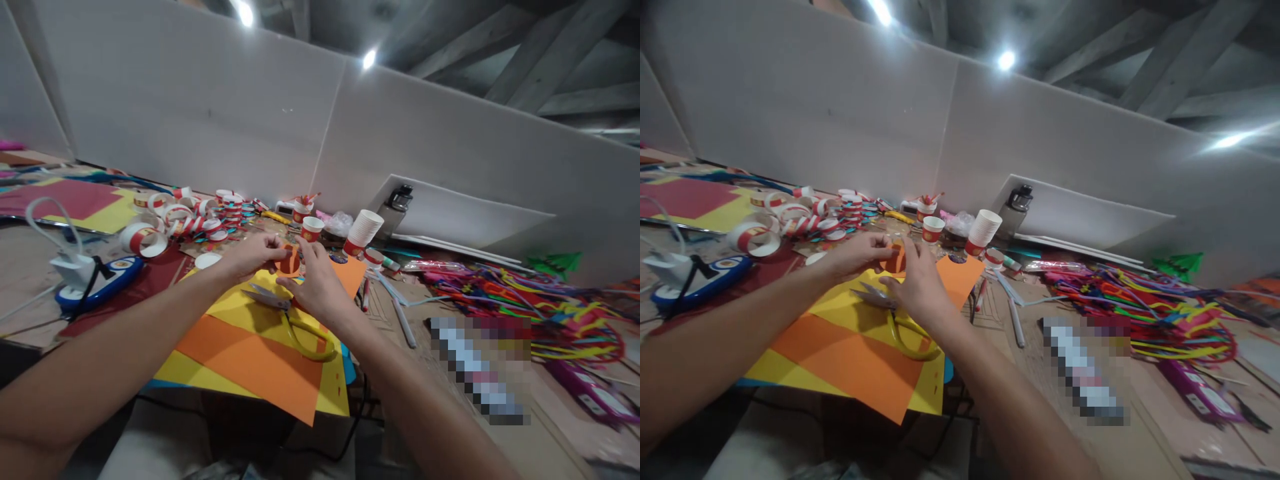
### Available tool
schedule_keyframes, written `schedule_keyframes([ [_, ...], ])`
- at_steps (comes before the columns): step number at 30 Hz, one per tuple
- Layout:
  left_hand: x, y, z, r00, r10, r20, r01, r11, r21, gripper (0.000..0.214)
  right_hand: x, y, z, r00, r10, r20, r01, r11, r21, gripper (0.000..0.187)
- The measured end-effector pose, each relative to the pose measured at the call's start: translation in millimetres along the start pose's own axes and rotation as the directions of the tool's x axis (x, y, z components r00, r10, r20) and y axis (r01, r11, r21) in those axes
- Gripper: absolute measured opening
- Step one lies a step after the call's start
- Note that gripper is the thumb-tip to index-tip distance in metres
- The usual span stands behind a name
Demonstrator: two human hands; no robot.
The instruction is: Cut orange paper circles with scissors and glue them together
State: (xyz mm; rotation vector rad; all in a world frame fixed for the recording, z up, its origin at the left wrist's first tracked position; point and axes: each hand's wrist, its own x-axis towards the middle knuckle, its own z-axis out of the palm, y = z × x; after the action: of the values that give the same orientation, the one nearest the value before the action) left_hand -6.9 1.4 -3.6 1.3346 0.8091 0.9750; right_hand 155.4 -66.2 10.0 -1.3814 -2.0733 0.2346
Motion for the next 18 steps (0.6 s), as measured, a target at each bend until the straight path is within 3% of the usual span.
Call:
schedule_keyframes([
  [6,0,-1,0.8,0.999,-0.001,0.037,0.003,0.999,-0.034,0.038,13,7,9,0.998,-0.057,-0.040,0.057,0.998,0.014,0.046],
  [8,3,2,-6.6,0.999,-0.002,0.038,0.002,1.000,-0.014,0.039,14,13,10,0.998,-0.048,-0.049,0.050,0.998,0.037,0.044],
  [9,6,4,-12.8,1.000,0.006,0.013,-0.006,1.000,0.022,0.040,15,17,11,0.998,-0.023,-0.062,0.026,0.998,0.058,0.045],
  [11,13,5,-29.3,0.979,0.099,-0.180,-0.051,0.967,0.251,0.036,16,25,13,0.996,0.049,-0.072,-0.041,0.993,0.110,0.046],
  [12,17,4,-38.3,0.946,0.175,-0.273,-0.044,0.904,0.425,0.031,16,28,14,0.995,0.077,-0.064,-0.068,0.989,0.134,0.046],
  [14,23,0,-54.5,0.894,0.287,-0.344,0.062,0.680,0.730,0.026,16,34,16,0.993,0.111,-0.035,-0.103,0.979,0.178,0.048],
  [15,26,-3,-60.5,0.893,0.287,-0.346,0.128,0.575,0.808,0.027,16,36,17,0.993,0.119,-0.019,-0.113,0.974,0.198,0.049],
  [18,30,-12,-68.5,0.940,0.135,-0.313,0.259,0.317,0.912,0.029,16,37,17,0.990,0.142,0.016,-0.142,0.960,0.242,0.054],
])
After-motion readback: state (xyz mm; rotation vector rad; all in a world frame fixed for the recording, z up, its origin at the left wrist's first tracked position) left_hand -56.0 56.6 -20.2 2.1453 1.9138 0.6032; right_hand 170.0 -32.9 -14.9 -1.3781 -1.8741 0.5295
